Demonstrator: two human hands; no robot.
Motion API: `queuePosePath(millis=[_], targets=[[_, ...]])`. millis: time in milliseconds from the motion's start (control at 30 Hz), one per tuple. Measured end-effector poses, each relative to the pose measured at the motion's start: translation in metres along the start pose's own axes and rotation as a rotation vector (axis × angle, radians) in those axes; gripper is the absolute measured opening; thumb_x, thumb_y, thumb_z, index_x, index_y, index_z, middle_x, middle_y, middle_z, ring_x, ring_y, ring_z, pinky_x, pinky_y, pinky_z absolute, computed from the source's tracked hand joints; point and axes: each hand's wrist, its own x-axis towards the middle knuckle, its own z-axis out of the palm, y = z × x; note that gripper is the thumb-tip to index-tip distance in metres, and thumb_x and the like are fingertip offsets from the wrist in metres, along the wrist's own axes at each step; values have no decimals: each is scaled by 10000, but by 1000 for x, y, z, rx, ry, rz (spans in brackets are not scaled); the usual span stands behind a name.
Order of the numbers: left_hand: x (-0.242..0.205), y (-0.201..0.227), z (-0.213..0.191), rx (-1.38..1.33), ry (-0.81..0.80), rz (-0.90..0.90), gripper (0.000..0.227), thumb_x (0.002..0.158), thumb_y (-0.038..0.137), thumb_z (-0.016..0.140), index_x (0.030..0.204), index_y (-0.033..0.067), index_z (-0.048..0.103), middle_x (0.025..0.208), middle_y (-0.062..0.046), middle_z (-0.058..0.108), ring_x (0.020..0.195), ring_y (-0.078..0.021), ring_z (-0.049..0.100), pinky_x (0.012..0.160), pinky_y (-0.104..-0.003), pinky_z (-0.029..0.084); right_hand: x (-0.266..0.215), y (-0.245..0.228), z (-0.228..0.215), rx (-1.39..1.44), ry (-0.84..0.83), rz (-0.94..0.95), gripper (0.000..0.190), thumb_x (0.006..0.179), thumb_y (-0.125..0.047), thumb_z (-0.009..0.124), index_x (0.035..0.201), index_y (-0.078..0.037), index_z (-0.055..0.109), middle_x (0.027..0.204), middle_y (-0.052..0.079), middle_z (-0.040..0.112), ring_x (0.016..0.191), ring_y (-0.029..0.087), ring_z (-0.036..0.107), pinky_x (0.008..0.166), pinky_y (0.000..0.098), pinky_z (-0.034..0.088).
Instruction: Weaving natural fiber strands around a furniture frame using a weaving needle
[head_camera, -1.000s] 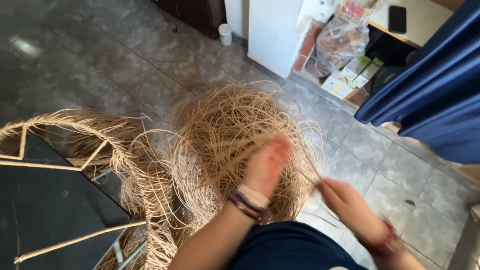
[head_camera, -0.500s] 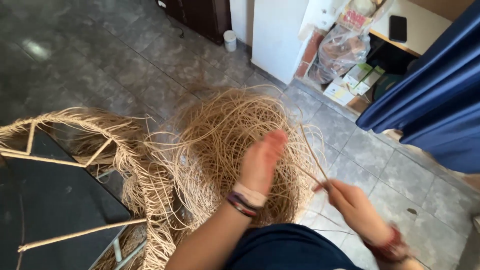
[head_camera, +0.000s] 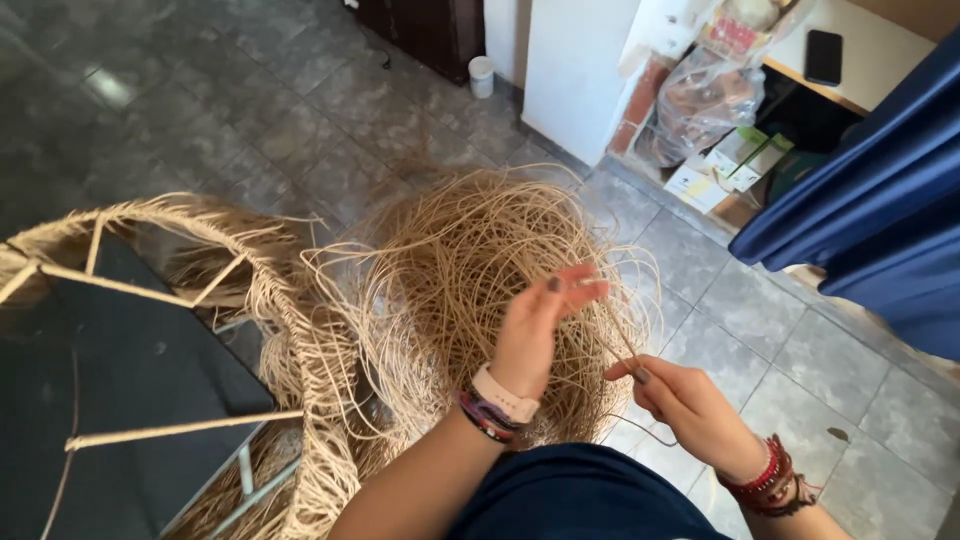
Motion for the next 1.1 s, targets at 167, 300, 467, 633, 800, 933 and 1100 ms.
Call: queuePosePath(millis=[167,300,467,633,800,933,1100], targets=[[-18,-10,15,-67,-176,168,395,1085,318,428,1262,33,637,1221,-113,709,1110,-253,726,1112,-431,501,-6,0,-3,-62,-145,-117,426,1046,-218,375,1197,-98,755,621,2,425,530,121,365,556,260,360],[-31,-18,26,-76,-157,211,357,1093,314,435,1142,34,651,1045,-168,749,1042,-242,740,1049,-379,516,-20,11,-18,-58,-186,-111,427,1044,-222,384,1197,-100,763,639,6,432,533,120,360,540,257,343],[-48,-25,48,-68,-166,313,435,1093,366,429,1190,-6,630,1086,-191,734,1082,-280,731,1101,-411,513,-39,23,-43,-2,-270,-103,467,1042,-261,390,1228,-57,766,671,8,379,566,130,326,520,267,320],[-70,-27,74,3,-187,350,413,1105,354,414,1168,10,634,1078,-180,736,1070,-269,735,1117,-405,502,-55,28,-67,-77,-302,-154,457,1033,-294,416,1209,-97,789,661,-7,370,564,128,344,546,269,321],[-79,-52,84,118,50,382,353,1103,287,386,1060,93,678,1055,-112,759,1010,-237,747,983,-404,613,-75,64,-112,-205,-202,-244,337,992,-258,496,1009,-129,807,827,-21,695,664,128,501,680,275,427],[-106,-68,97,535,-66,274,269,992,175,468,891,143,715,882,-47,715,836,-164,690,864,-359,573,-91,73,-149,-400,-136,-203,286,1028,-253,461,831,-155,643,687,-20,549,616,138,473,637,283,415],[-147,-68,164,964,-56,775,336,880,355,750,1131,146,668,986,-12,704,883,-295,594,821,-409,456,-100,75,-144,-705,-244,-297,197,993,-306,516,946,-211,682,789,-17,784,706,199,755,721,312,529]])
